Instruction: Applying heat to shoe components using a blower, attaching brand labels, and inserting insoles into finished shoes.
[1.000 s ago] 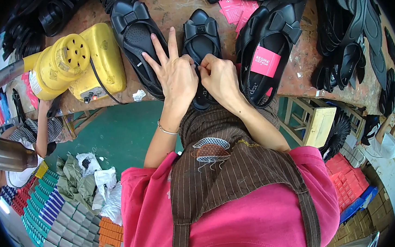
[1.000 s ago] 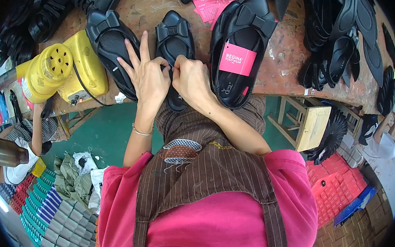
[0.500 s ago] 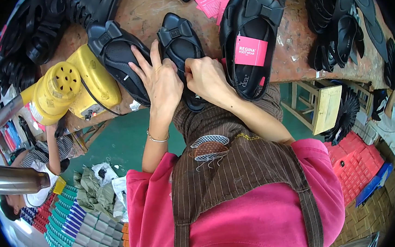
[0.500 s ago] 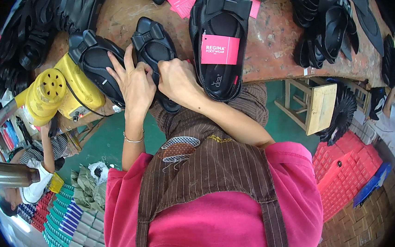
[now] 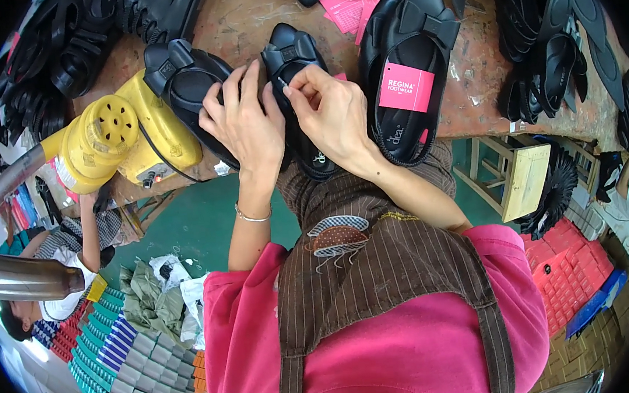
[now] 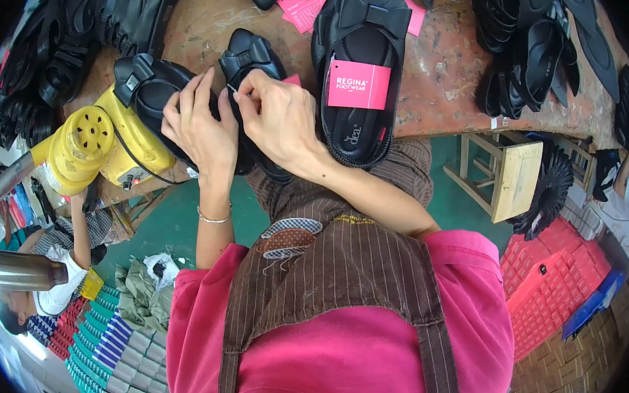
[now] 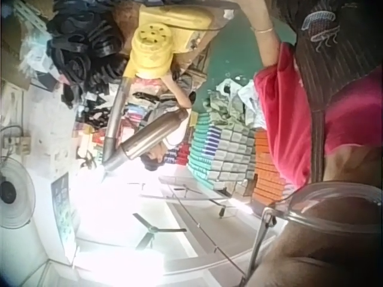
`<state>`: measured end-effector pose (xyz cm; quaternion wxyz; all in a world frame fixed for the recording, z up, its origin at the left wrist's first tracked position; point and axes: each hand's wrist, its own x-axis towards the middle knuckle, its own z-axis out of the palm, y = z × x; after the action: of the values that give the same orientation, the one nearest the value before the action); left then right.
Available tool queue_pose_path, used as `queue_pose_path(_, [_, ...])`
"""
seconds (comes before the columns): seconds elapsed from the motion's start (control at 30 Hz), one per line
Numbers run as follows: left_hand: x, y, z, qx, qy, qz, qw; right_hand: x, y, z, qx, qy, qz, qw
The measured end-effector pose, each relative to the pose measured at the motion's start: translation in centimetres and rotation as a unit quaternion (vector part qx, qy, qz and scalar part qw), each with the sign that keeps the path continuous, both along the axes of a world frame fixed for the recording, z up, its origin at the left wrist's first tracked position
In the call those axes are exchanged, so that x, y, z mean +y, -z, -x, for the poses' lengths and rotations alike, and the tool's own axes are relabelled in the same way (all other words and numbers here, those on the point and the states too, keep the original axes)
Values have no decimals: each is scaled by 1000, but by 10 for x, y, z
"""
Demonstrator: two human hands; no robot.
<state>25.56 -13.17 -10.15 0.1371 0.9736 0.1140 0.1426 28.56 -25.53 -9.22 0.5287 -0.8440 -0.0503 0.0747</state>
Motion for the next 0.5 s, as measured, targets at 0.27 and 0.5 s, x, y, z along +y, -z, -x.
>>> queue_pose_path(0.27, [11, -11, -15, 88, 45, -111, 989, 9, 18, -8, 6, -19, 109, 994])
queue_pose_path(0.5, [7, -66, -12, 62, 7, -130, 990, 16, 26, -9, -23, 6, 129, 991])
